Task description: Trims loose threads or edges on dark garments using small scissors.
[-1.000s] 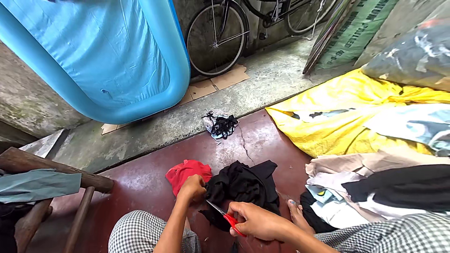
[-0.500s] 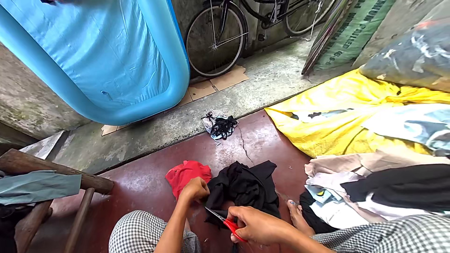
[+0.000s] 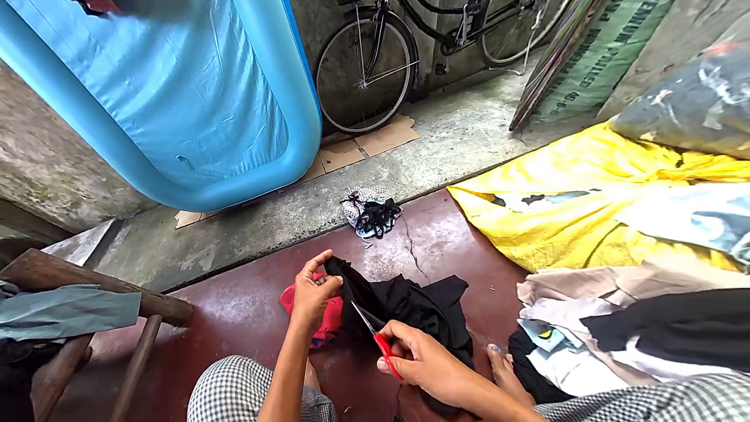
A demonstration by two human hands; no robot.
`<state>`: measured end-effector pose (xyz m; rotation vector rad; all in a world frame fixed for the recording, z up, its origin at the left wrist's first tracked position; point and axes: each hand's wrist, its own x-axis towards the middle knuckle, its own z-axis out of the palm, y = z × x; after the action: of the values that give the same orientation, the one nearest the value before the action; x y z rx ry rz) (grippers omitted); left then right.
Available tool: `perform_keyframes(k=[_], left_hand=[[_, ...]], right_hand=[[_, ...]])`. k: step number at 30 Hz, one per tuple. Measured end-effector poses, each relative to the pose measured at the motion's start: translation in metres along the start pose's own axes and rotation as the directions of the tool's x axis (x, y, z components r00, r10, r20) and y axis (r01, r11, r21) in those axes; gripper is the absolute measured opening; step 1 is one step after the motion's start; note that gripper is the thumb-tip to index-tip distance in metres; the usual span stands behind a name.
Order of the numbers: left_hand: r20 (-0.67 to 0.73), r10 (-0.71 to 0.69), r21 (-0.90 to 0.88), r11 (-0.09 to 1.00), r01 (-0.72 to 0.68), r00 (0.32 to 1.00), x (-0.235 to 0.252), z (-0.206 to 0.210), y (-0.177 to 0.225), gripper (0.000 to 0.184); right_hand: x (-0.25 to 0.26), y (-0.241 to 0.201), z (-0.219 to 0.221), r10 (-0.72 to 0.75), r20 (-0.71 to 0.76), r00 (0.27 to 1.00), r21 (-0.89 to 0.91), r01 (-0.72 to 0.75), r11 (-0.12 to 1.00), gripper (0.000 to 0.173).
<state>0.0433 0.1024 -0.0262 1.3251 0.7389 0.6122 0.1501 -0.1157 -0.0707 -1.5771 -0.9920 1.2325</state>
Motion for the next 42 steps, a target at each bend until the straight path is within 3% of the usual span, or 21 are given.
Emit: perform_keyframes(k=[5,11,21,42], left_hand=[[0.058,0.065,0.068,0.995,-0.069,0.996,-0.009,-0.003,0.010,0.093],[0.138,0.135,0.126,0.980,-0.152,0.981,-0.015,-0.003,0.014,0.103],[0.224,0.180,-0.007,0.983,-0.183,0.958,-0.028,0.001,0.030,0.116],[0.306,0.210,-0.052,0.978,-0.204,0.929,-0.030,0.000,0.039,0.120]], right_hand=[[0.005,-0.002,0.003,-0.082,-0.065,0.995,0.083,0.087,0.993,0.038],[0.008,-0.007,0.005,-0.148,-0.066,0.987,0.122,0.155,0.980,0.041],[0.007,-0.021,-0.009,-0.266,0.158,0.951,0.422,0.178,0.889,0.047],[0.005,-0.040,-0.030,-0.276,0.184,0.943,0.336,0.204,0.920,0.039]])
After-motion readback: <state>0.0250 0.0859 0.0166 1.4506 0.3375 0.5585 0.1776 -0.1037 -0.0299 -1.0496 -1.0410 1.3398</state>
